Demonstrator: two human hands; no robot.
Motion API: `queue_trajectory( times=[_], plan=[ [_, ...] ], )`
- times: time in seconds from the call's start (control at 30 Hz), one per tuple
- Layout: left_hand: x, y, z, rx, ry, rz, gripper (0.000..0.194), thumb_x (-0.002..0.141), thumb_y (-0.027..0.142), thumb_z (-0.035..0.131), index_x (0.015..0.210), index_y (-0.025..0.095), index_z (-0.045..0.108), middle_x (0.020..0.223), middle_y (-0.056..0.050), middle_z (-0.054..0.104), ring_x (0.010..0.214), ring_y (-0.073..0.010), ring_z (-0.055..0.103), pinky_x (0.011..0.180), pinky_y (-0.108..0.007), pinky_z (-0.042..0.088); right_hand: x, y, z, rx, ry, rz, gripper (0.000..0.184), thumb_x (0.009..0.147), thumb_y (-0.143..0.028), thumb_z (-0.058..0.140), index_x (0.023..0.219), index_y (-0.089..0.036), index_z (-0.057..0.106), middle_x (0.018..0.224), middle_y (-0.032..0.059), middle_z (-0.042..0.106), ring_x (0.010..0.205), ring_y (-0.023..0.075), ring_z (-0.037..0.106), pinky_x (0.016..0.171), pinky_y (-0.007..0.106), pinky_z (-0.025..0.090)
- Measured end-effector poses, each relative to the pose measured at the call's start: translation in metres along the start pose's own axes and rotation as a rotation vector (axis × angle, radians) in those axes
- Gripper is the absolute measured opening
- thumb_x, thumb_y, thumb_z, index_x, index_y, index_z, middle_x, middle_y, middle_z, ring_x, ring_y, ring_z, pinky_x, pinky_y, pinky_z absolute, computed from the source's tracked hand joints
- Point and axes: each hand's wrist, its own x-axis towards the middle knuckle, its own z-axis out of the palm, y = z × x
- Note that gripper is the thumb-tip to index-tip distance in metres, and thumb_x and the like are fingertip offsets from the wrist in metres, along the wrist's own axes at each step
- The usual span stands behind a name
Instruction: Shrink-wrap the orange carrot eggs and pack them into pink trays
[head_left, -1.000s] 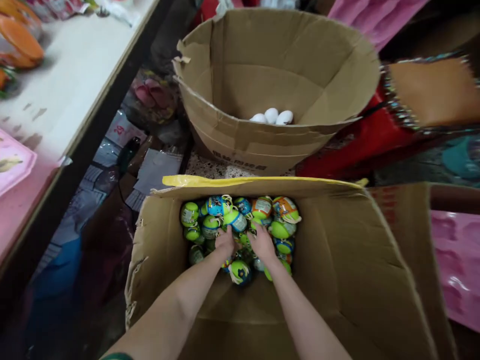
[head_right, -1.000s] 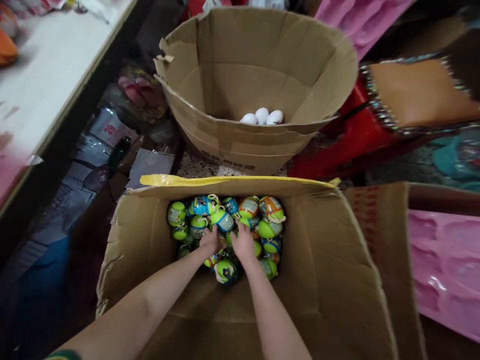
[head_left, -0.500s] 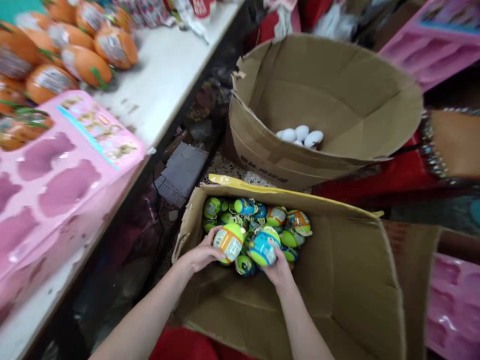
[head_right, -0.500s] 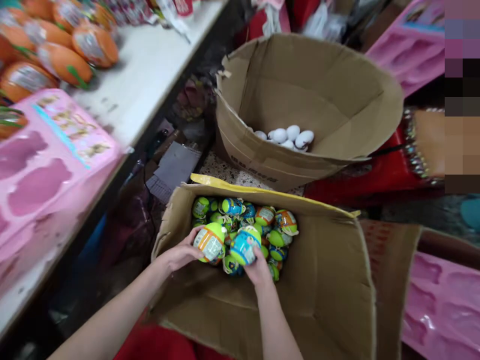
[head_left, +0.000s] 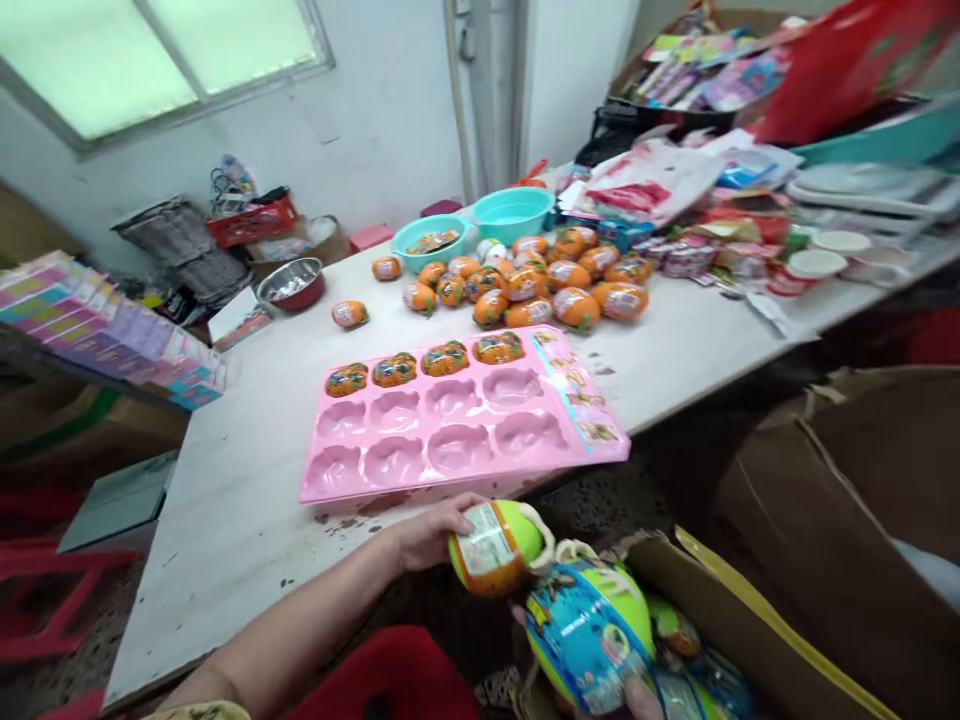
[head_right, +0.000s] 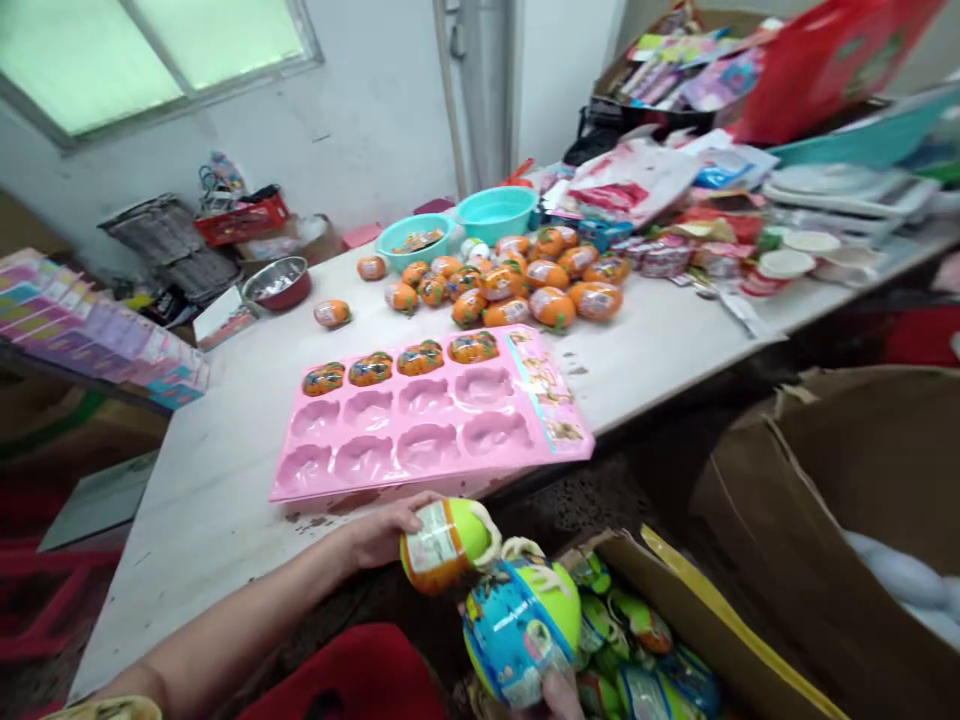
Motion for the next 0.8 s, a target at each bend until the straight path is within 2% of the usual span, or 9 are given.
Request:
queue_trajectory(
  times=[0.1,0.23,0.3,0.37,0.4,0.47,0.6,0.7,0.8],
  plan=[
    [-0.046,0.039,-0.057,0.055,0.072,-0.042,0.064,0.069,0.032,0.070,0.132,0.024,0.056,0.118,-0.008,0.064,0.098,-0.0234,0.064,0.081,-0.034,0.050,0.036,0.012,0.091,-0.020,0.027,0.020,0.088,0.049,-0.058,0.083,0.130,-0.036,0.056,0.113,0.0100,0.073,0.102,0.0392,0.070,0.098,0.068,0.048],
    [-0.088,0.079,-0.108,0.179,0.257,0.151,0.071,0.080,0.045,0.067,0.142,0.033,0.036,0.136,-0.008,0.053,0.108,-0.0264,0.063,0.081,-0.037,0.053,0.078,0.024,0.211,-0.052,-0.053,0.025,0.070,0.060,-0.049,0.083,0.123,-0.029,0.060,0.108,0.0057,0.074,0.100,0.0298,0.070,0.098,0.058,0.051],
    [-0.098,0.097,-0.133,0.276,0.411,0.252,0.080,0.070,0.046,0.077,0.138,0.030,0.037,0.136,-0.009,0.053,0.110,-0.0272,0.061,0.083,-0.036,0.054,0.095,0.031,0.260,-0.062,-0.117,0.060,0.063,0.064,-0.046,0.082,0.121,-0.026,0.062,0.108,0.0051,0.073,0.100,0.0274,0.069,0.096,0.054,0.053],
    [-0.102,0.115,-0.165,0.347,0.568,0.266,0.086,0.060,0.041,0.085,0.132,0.025,0.043,0.132,-0.011,0.055,0.111,-0.0275,0.061,0.082,-0.033,0.054,0.109,0.038,0.296,-0.090,-0.190,0.092,0.061,0.065,-0.045,0.082,0.119,-0.024,0.063,0.106,0.0055,0.073,0.098,0.0268,0.069,0.093,0.049,0.055],
    [-0.104,0.124,-0.183,0.346,0.615,0.239,0.083,0.059,0.043,0.084,0.130,0.023,0.046,0.129,-0.012,0.057,0.108,-0.0278,0.062,0.078,-0.033,0.055,0.117,0.041,0.308,-0.112,-0.216,0.098,0.060,0.064,-0.043,0.083,0.117,-0.023,0.064,0.104,0.0054,0.073,0.096,0.0263,0.069,0.090,0.046,0.056],
    [-0.105,0.138,-0.218,0.314,0.609,0.162,0.071,0.067,0.052,0.075,0.127,0.020,0.052,0.120,-0.012,0.064,0.100,-0.0280,0.066,0.071,-0.033,0.056,0.135,0.043,0.323,-0.165,-0.219,0.074,0.060,0.062,-0.039,0.085,0.117,-0.024,0.065,0.101,0.0042,0.073,0.092,0.0244,0.068,0.084,0.040,0.058],
    [-0.105,0.152,-0.267,0.310,0.589,0.125,0.060,0.076,0.057,0.064,0.122,0.019,0.061,0.111,-0.009,0.071,0.097,-0.0279,0.069,0.073,-0.034,0.056,0.179,0.031,0.330,-0.266,-0.095,-0.065,0.062,0.057,-0.034,0.087,0.114,-0.025,0.064,0.095,0.0008,0.071,0.083,0.0202,0.066,0.073,0.033,0.057],
    [-0.101,0.147,-0.277,0.379,0.671,0.160,0.055,0.080,0.059,0.057,0.121,0.022,0.062,0.115,-0.008,0.070,0.105,-0.0276,0.066,0.084,-0.038,0.055,0.208,0.022,0.333,-0.320,-0.094,-0.169,0.068,0.053,-0.028,0.088,0.115,-0.025,0.061,0.100,0.0010,0.070,0.087,0.0196,0.065,0.074,0.032,0.055],
    [-0.098,0.137,-0.272,0.498,0.774,0.214,0.071,0.067,0.058,0.074,0.127,0.022,0.060,0.128,-0.010,0.060,0.120,-0.0313,0.056,0.104,-0.044,0.045,0.226,0.025,0.333,-0.373,-0.094,-0.205,0.075,0.052,-0.026,0.087,0.120,-0.026,0.056,0.105,0.0000,0.068,0.090,0.0190,0.065,0.075,0.032,0.055]
  ],
)
